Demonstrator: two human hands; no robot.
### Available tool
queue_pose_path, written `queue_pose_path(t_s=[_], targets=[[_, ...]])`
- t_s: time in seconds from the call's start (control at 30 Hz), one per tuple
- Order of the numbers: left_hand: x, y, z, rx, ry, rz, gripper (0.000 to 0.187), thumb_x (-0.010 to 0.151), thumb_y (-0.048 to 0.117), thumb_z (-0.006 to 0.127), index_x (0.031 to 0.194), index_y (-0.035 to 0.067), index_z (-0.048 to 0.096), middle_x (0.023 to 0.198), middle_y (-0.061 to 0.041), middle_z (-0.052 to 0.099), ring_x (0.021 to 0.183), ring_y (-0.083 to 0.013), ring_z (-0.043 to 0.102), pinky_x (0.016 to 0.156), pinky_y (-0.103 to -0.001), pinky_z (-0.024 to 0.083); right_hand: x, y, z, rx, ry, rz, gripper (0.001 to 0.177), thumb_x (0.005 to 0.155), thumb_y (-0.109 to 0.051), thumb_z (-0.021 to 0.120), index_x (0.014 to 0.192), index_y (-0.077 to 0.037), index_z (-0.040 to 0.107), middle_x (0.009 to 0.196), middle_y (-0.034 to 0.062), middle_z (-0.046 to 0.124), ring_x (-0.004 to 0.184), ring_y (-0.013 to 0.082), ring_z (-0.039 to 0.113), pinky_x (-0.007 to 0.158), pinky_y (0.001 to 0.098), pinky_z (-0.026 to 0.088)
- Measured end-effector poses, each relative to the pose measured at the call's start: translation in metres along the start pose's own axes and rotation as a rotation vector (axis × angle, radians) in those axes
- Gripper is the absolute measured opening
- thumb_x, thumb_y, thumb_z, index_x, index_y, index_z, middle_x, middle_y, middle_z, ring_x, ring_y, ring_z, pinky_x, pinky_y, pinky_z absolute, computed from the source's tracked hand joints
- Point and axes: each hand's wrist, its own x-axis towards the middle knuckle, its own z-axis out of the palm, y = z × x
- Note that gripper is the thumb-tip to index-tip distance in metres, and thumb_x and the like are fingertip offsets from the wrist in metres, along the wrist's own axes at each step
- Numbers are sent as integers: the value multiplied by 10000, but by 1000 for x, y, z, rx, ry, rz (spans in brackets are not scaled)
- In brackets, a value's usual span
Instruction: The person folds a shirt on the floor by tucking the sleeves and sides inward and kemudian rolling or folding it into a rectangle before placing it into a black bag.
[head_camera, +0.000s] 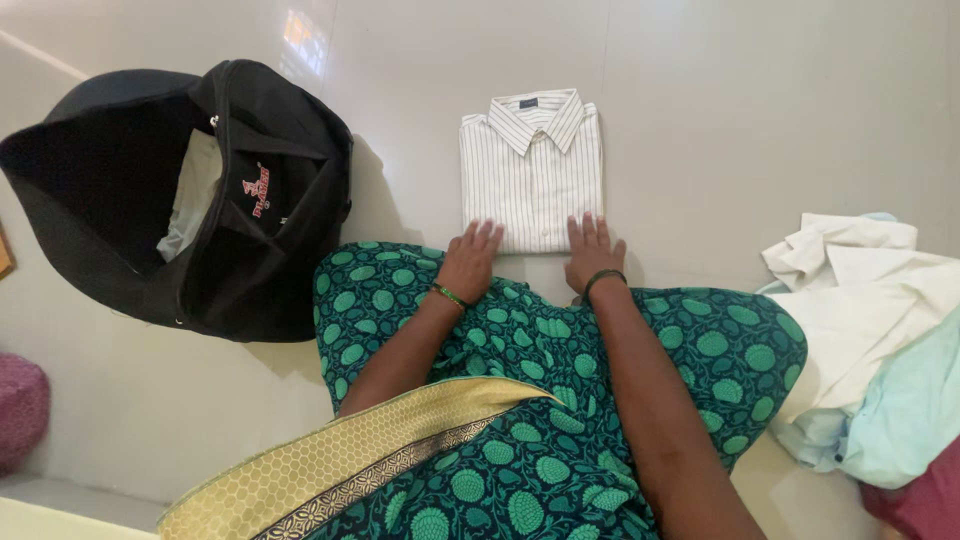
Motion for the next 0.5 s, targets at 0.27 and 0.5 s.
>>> queue_pose_path(t_s=[0.27,0.5], targets=[[1,10,-14,-31,-331,1,772,881,155,588,1578,371,339,1696,-34,250,1484,-379,339,1025,-533,458,-3,-8,11,-126,-205,-46,913,942,-121,488,1656,-290,-57,1736,38,-144,1598,271,-65,1220,629,151],[1,5,-5,51,-420,-32,783,879,174,600,1578,390,321,1686,23,247,1510,-336,309,1007,-638,411,-8,-12,6,-99,-267,-25,932,928,-106,492,1653,-309,-57,1739,21,-182,1606,265,-93,1212,656,200]])
